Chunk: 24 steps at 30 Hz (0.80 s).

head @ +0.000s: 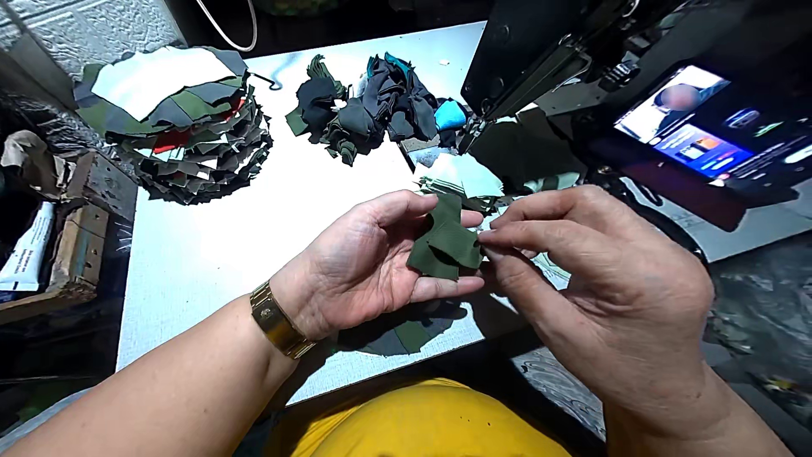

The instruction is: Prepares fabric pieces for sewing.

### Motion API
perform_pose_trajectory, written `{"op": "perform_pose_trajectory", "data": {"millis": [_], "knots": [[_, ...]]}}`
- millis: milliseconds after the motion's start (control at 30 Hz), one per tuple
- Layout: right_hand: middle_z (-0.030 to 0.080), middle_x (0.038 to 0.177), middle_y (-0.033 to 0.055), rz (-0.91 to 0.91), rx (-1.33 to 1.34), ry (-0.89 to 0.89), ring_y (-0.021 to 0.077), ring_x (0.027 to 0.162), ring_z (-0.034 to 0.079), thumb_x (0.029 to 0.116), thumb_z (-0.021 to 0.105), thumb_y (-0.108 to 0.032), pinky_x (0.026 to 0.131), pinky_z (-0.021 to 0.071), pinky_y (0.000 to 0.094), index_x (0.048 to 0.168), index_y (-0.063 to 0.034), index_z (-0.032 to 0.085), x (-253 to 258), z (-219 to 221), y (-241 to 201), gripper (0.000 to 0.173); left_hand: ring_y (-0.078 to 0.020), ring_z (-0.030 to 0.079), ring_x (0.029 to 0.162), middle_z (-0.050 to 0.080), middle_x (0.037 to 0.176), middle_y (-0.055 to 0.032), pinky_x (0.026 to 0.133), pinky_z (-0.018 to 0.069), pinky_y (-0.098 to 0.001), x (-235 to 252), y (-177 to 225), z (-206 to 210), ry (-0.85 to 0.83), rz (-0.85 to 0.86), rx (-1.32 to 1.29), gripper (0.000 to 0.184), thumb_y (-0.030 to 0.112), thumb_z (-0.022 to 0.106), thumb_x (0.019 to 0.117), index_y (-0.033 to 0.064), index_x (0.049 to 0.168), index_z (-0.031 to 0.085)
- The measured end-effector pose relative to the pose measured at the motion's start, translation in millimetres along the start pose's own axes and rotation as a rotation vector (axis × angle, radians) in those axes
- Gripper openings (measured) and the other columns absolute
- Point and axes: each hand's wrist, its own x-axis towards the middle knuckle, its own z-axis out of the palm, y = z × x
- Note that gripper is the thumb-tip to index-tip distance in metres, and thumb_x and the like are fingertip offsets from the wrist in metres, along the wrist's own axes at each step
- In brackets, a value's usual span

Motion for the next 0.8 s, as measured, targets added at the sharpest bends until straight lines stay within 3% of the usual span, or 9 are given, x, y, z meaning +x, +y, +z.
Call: {"op": "perform_pose_trajectory", "data": {"millis": [167,267,433,567,667,800], "knots": [[0.065,0.104,0.0078,0.010,-0.005,-0.012,0.0086,0.095,0.064,0.0934,0.061,-0.005,0.081,0.0549,0.0197,0.099,-0.0002,0.073,-0.6,-1.4,3.1,0.014,-0.0186,0.072,0.094,0.067,0.115,-0.0127,0.084,0.0614,-0.0314,-2.8,-0.8,5.6,0.080,0.055,0.164,0.031,0.008,0.050,0.1014,0.0030,0.130,0.061],[0.065,0.102,0.0089,-0.005,-0.045,-0.031,0.0105,0.094,0.064,0.0972,0.055,-0.004,0.082,0.0547,0.0224,0.103,0.0010,0.068,-0.9,-0.6,4.3,0.016,-0.0182,0.072,0.096,0.068,0.116,-0.0131,0.087,0.0611,-0.0310,0.3,0.5,2.9,0.095,0.054,0.261,0.033,-0.006,0.051,0.1006,0.0012,0.132,0.060],[0.065,0.103,0.0114,-0.033,-0.062,-0.020,0.0119,0.096,0.064,0.1011,0.053,-0.004,0.084,0.0547,0.0232,0.104,0.0034,0.066,-1.1,1.6,4.5,0.015,-0.0130,0.071,0.081,0.070,0.099,-0.0111,0.078,0.0618,-0.0258,3.1,1.2,2.7,0.135,0.061,0.365,0.022,-0.006,0.059,0.0979,0.0010,0.118,0.062],[0.063,0.099,0.0101,-0.021,-0.074,0.010,0.0083,0.089,0.062,0.1025,0.052,-0.003,0.079,0.0533,0.0197,0.107,0.0045,0.064,-1.7,2.9,3.9,0.015,-0.0099,0.068,0.075,0.068,0.093,-0.0092,0.073,0.0600,-0.0227,2.6,0.2,2.8,0.113,0.073,0.382,0.012,0.001,0.058,0.1009,0.0025,0.112,0.062],[0.064,0.099,0.0109,-0.039,-0.074,0.015,0.0112,0.093,0.064,0.1010,0.054,-0.002,0.082,0.0544,0.0221,0.104,0.0041,0.066,-1.0,4.9,4.4,0.014,-0.0109,0.069,0.078,0.069,0.094,-0.0080,0.075,0.0608,-0.0248,-0.9,-2.6,4.9,0.083,0.113,0.334,0.014,0.003,0.057,0.1012,0.0052,0.113,0.063],[0.061,0.101,0.0096,-0.023,-0.054,0.003,0.0120,0.095,0.061,0.1010,0.053,-0.005,0.082,0.0522,0.0223,0.102,0.0021,0.065,-0.5,6.4,3.2,0.014,-0.0105,0.070,0.078,0.070,0.097,-0.0097,0.073,0.0601,-0.0225,-2.4,-4.7,6.4,0.027,0.154,0.440,0.030,-0.009,0.059,0.0953,0.0036,0.123,0.058]]}}
